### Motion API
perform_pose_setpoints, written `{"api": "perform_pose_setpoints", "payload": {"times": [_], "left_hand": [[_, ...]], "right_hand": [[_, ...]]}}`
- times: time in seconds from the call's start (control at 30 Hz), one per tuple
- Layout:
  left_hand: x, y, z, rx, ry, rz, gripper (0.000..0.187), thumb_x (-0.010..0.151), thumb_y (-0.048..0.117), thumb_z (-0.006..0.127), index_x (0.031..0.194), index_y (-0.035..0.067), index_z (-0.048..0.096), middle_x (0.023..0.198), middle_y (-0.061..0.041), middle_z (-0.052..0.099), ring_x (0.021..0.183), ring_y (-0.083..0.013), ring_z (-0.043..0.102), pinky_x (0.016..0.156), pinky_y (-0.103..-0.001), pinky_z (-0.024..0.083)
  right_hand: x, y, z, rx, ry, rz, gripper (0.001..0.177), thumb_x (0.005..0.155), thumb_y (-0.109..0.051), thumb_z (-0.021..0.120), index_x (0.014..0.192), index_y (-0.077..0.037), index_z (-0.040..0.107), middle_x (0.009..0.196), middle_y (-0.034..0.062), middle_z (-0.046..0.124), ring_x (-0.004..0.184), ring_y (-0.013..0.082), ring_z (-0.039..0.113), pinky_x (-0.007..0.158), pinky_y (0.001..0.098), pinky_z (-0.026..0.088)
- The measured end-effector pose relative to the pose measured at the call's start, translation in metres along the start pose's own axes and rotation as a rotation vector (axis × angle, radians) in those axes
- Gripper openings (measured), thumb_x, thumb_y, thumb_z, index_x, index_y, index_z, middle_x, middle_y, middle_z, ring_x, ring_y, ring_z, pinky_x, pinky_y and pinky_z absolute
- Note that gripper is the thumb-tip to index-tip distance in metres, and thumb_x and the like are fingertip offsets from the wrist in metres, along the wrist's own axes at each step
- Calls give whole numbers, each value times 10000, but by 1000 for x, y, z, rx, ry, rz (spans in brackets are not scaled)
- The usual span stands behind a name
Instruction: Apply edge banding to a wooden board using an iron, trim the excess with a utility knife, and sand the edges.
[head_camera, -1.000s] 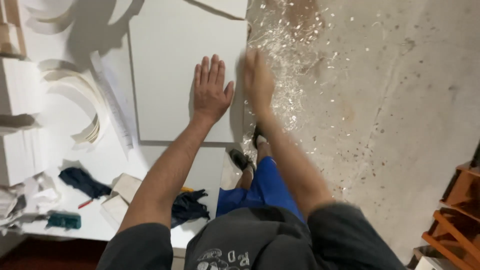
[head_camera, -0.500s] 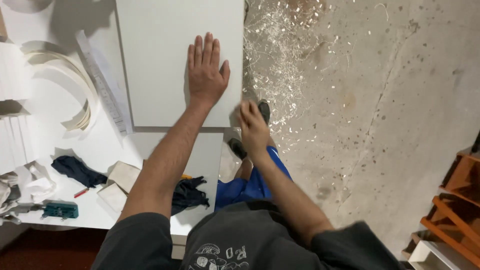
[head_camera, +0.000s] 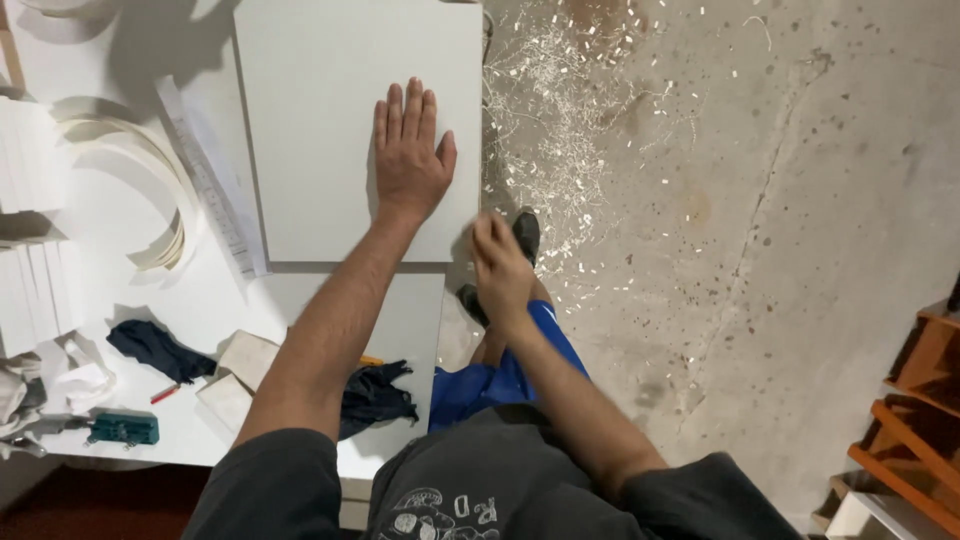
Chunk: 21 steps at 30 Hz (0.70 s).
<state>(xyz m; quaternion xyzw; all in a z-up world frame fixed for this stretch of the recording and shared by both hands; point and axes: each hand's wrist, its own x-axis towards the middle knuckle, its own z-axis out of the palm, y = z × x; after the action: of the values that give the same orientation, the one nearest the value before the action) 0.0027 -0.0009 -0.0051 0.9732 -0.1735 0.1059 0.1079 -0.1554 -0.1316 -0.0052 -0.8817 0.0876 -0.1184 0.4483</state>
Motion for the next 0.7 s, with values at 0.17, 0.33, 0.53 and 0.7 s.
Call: {"api": "perform_pose_setpoints", "payload": {"times": [0.17, 0.33, 0.53, 0.7], "left_hand": [[-3, -2, 4, -3, -53, -4, 561, 1099, 344, 529, 1537, -3, 487, 1619, -165, 393, 1517, -364, 295, 1271, -513, 197], [-1, -5, 14, 78, 152, 44, 534, 1000, 354, 583, 1421, 26, 610, 1514, -183, 532, 1412, -400, 469, 1204, -544, 301], [-1, -6, 17, 36, 49, 34, 563, 996, 356, 570, 1468, 48, 563, 1567, -167, 474, 1462, -392, 401, 1229, -541, 257], [9, -11, 17, 54, 115, 56, 566, 987, 358, 586, 1447, 27, 583, 1539, -193, 501, 1436, -420, 434, 1209, -565, 283]], "right_hand": [[111, -8, 19, 15, -118, 110, 299, 1037, -420, 541, 1252, -235, 636, 959, -44, 689, 677, 79, 589, 577, 188, 527], [35, 11, 14, 80, 82, 26, 317, 890, -216, 822, 1203, -216, 771, 1342, 111, 685, 1169, 331, 675, 962, 356, 571], [239, 74, 90, 88, 113, -72, 322, 891, -243, 849, 1202, -290, 781, 1347, 70, 670, 1201, 327, 659, 998, 374, 578], [204, 59, 82, 25, 24, 28, 265, 992, -248, 728, 1252, -291, 754, 1390, 105, 644, 1226, 336, 655, 1006, 407, 545]]}}
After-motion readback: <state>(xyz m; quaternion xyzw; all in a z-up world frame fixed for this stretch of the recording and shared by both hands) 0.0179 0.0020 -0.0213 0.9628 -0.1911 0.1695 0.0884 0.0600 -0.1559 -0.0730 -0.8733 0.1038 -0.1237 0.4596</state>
